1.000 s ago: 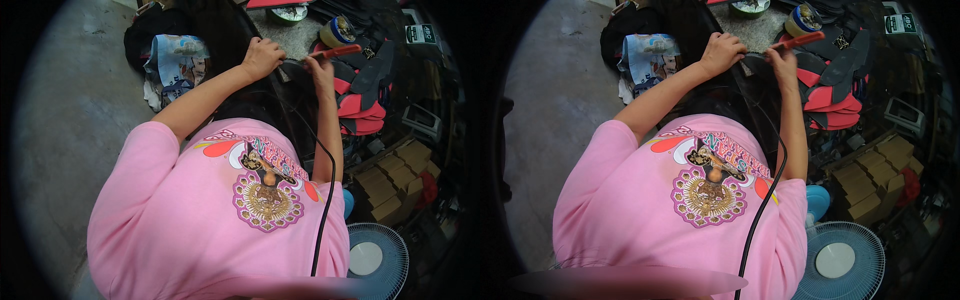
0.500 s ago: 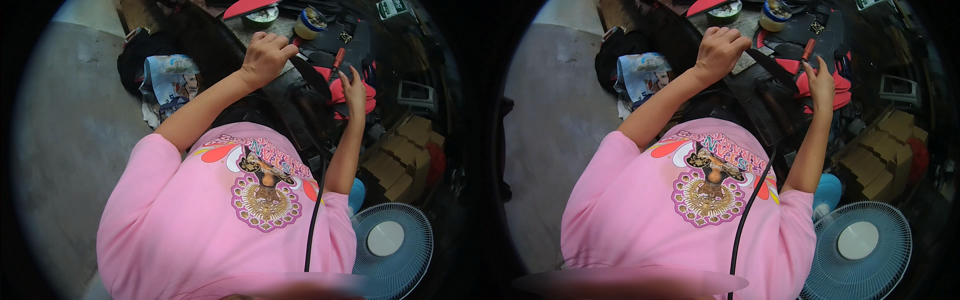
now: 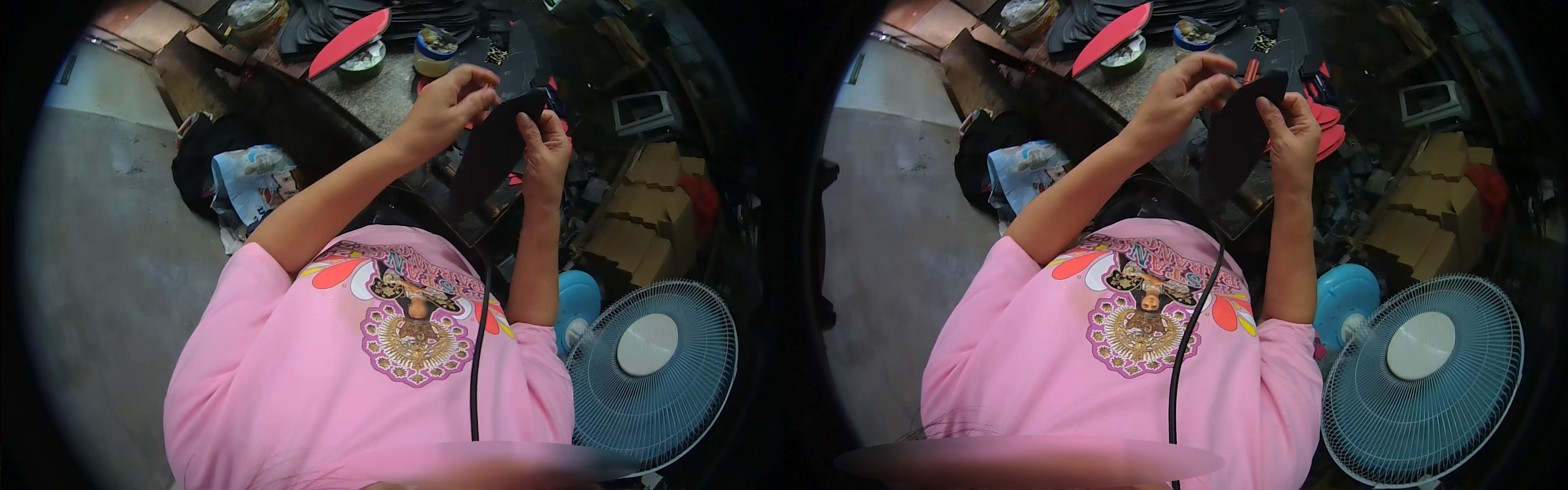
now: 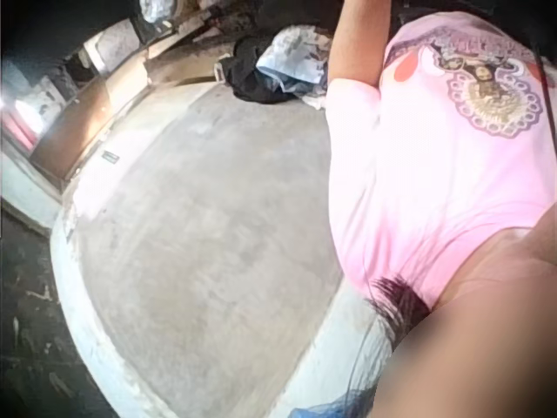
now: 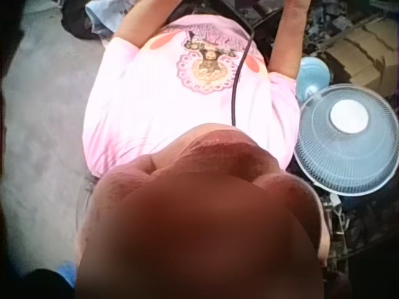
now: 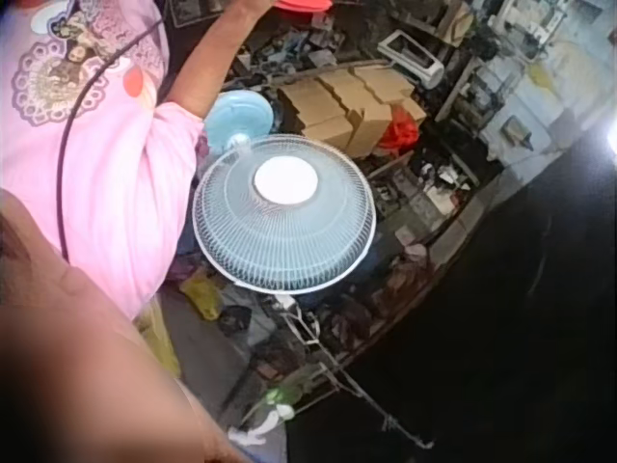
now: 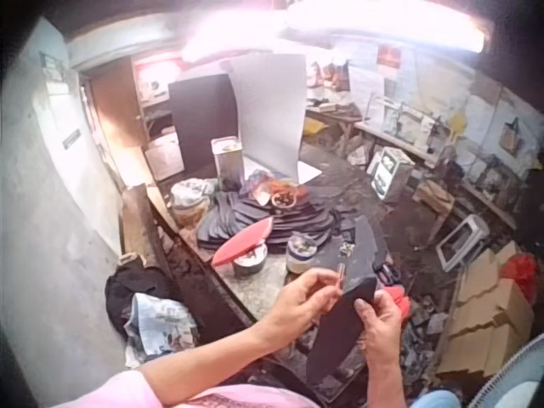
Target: The person uses a red-handled tool to stitch or press seams on pink and black shoe upper pieces. They repeatedly pick up pieces, align edges, apply the tool along seams, and place the finished pieces back on the workbench.
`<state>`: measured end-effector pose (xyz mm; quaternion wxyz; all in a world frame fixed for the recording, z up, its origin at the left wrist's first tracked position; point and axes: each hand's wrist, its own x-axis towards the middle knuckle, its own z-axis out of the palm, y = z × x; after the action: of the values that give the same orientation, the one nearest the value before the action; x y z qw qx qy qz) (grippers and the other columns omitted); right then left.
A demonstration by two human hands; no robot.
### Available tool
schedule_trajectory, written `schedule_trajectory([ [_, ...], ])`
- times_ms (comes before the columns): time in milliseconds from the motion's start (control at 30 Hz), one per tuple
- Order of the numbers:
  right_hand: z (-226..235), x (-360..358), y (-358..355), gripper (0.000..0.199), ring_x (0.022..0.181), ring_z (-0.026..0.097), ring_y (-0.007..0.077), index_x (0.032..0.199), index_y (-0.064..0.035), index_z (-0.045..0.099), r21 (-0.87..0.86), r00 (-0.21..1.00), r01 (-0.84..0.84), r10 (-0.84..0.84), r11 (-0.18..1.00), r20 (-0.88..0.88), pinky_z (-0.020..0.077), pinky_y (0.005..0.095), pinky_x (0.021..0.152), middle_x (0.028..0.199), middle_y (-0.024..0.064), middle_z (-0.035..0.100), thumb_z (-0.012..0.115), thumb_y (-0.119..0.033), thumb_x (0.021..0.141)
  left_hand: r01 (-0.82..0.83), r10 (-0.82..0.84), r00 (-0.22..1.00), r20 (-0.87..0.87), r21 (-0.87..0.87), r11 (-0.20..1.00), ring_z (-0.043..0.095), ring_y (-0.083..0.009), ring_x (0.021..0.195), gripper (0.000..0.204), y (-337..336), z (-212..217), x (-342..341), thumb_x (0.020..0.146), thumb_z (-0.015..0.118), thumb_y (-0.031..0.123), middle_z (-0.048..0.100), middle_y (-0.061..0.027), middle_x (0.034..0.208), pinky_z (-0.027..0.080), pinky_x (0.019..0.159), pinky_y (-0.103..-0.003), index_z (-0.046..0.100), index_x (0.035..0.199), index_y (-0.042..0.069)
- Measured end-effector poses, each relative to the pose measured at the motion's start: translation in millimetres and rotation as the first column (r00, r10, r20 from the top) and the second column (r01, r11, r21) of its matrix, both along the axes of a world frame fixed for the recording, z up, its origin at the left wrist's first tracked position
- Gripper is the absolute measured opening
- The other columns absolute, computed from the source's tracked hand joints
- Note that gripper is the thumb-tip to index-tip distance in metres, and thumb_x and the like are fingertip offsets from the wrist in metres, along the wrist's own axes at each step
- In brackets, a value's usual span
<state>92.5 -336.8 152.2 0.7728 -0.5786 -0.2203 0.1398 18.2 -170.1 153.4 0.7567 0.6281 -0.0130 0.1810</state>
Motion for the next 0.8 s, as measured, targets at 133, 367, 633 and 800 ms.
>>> schedule_trajectory([
  [133, -2, -8, -3, 0.005, 0.082, 0.062, 0.0033, 0.094, -0.0055, 0.064, 0.064, 0.994, 0.106, -0.108, 0.992, 0.021, 0.0495, 0.018, 0.071, 0.091, -0.0015, 0.067, 0.068, -0.004, 0.093, 0.04, -0.02, 0.992, -0.127, 0.157, 0.987, 0.061, -0.0046, 0.083, 0.021, -4, -3, -2, 0.093, 0.07, 0.012, 0.069, -0.001, 0.091, 0.049, 0.073, -0.021, 0.068, 0.109, -0.001],
  [367, -2, -19, -1, 0.016, 0.085, 0.06, 0.0037, 0.105, 0.0, 0.066, -0.046, 0.994, 0.106, -0.106, 0.993, 0.0, 0.0483, 0.0193, 0.073, 0.095, 0.0, 0.068, 0.062, -0.015, 0.1, 0.138, -0.123, 0.975, -0.184, 0.071, 0.988, 0.061, -0.0051, 0.08, 0.023, 5, 1, 2, 0.095, 0.069, 0.02, 0.068, 0.0007, 0.093, 0.05, 0.073, -0.022, 0.07, 0.108, 0.001],
  [633, 8, -4, -13, 0.017, 0.076, 0.061, 0.0031, 0.102, -0.0007, 0.067, -0.205, 0.999, -0.036, 0.028, 0.978, -0.043, 0.0482, 0.0182, 0.065, 0.089, -0.0006, 0.068, 0.061, -0.017, 0.1, 0.274, -0.353, 0.902, -0.248, -0.3, 0.913, 0.065, -0.0086, 0.078, 0.025, 5, 0, 6, 0.094, 0.068, 0.019, 0.068, -0.0021, 0.093, 0.054, 0.074, -0.025, 0.068, 0.113, 0.002],
  [800, 6, 3, -20, 0.015, 0.073, 0.062, 0.004, 0.098, -0.0005, 0.068, -0.193, 0.979, -0.052, 0.012, 0.98, -0.203, 0.0485, 0.0185, 0.064, 0.086, -0.0004, 0.068, 0.063, -0.015, 0.098, 0.277, -0.429, 0.856, -0.289, -0.444, 0.852, 0.068, -0.0121, 0.077, 0.026, 4, -6, 8, 0.096, 0.066, 0.015, 0.068, -0.0055, 0.091, 0.057, 0.072, -0.027, 0.065, 0.116, -0.001],
])
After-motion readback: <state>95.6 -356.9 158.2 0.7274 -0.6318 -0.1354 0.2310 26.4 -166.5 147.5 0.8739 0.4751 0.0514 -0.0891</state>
